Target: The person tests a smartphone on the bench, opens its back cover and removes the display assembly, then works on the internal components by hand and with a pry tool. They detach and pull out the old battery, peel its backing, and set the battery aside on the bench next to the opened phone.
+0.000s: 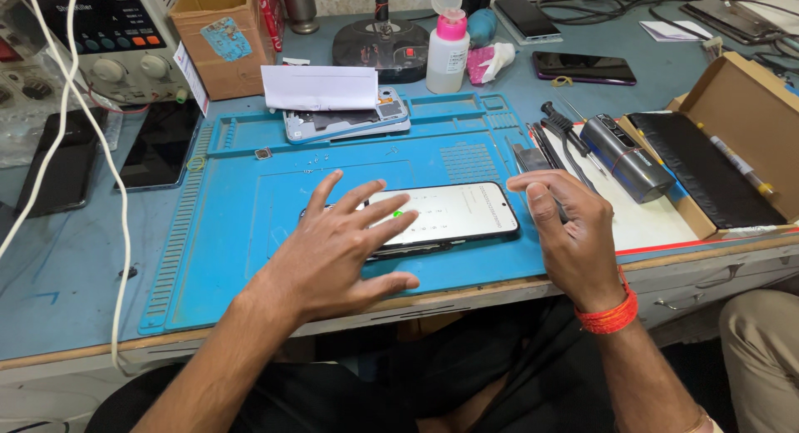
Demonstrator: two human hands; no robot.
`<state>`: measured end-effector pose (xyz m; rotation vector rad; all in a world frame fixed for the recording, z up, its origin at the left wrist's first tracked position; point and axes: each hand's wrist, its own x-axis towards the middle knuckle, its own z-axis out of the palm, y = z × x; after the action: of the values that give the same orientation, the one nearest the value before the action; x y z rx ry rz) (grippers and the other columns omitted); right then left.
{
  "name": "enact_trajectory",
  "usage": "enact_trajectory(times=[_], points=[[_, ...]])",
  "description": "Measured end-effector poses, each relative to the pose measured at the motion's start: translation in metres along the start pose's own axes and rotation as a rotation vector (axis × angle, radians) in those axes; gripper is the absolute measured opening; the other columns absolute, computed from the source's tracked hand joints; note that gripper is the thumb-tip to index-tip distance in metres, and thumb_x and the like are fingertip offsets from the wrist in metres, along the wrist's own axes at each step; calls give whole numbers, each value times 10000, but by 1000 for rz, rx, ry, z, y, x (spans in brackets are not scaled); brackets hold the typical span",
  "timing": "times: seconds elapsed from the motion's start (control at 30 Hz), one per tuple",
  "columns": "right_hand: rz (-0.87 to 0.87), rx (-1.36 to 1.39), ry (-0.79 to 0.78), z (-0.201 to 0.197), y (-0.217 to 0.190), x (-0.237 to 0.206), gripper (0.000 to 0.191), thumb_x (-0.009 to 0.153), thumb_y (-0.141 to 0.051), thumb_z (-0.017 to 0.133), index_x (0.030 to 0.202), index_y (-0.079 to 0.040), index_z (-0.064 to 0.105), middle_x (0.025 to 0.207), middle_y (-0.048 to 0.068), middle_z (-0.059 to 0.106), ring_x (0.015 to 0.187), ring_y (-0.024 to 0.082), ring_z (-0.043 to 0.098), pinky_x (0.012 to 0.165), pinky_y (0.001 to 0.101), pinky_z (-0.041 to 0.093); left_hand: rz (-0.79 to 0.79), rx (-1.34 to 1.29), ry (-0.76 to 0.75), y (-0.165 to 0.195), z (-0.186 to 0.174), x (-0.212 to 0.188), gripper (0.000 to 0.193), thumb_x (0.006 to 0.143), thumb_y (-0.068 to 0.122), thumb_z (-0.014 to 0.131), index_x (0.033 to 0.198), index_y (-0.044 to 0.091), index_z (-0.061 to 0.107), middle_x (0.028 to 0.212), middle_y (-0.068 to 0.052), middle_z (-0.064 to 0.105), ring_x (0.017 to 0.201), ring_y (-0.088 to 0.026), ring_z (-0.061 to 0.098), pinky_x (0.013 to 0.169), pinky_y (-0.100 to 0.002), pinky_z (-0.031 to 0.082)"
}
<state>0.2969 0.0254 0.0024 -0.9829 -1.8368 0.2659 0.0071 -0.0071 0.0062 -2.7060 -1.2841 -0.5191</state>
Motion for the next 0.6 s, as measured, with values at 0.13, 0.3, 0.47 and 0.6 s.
enact_trajectory(times=[0.13, 0.3, 0.47, 0.6], points=[[3, -3, 4, 0, 0, -1, 388, 1105, -318, 506, 1077, -2, 730, 1053, 123, 752, 997, 233, 725, 881, 336, 541, -23, -8, -30, -3, -1, 5, 771, 885, 711, 558, 1373, 116, 601, 1467, -107, 535, 1427, -329, 370, 1179, -634, 103], [-16, 1, 1, 0, 0, -1, 390, 1115, -317, 501, 1083, -1, 728, 1061, 122, 750, 1009, 233, 722, 896, 330, 537, -23, -27, -39, -3, -2, 7, 775, 880, 709, 556, 1384, 122, 595, 1468, -95, 536, 1418, -322, 376, 1182, -632, 99], [-7, 3, 7, 0, -1, -1, 385, 1109, -311, 505, 1077, 2, 727, 1046, 121, 749, 981, 228, 717, 871, 330, 534, 35, -46, 5, -1, -3, 0, 734, 882, 686, 579, 1352, 124, 633, 1457, -87, 569, 1410, -325, 415, 1190, -638, 131], [-21, 13, 8, 0, -2, 0, 385, 1116, -310, 505, 1085, 7, 722, 1051, 122, 746, 993, 227, 721, 882, 331, 536, 77, -36, 12, 0, 0, -2, 722, 884, 679, 598, 1336, 119, 647, 1413, -73, 606, 1399, -323, 440, 1184, -653, 147]])
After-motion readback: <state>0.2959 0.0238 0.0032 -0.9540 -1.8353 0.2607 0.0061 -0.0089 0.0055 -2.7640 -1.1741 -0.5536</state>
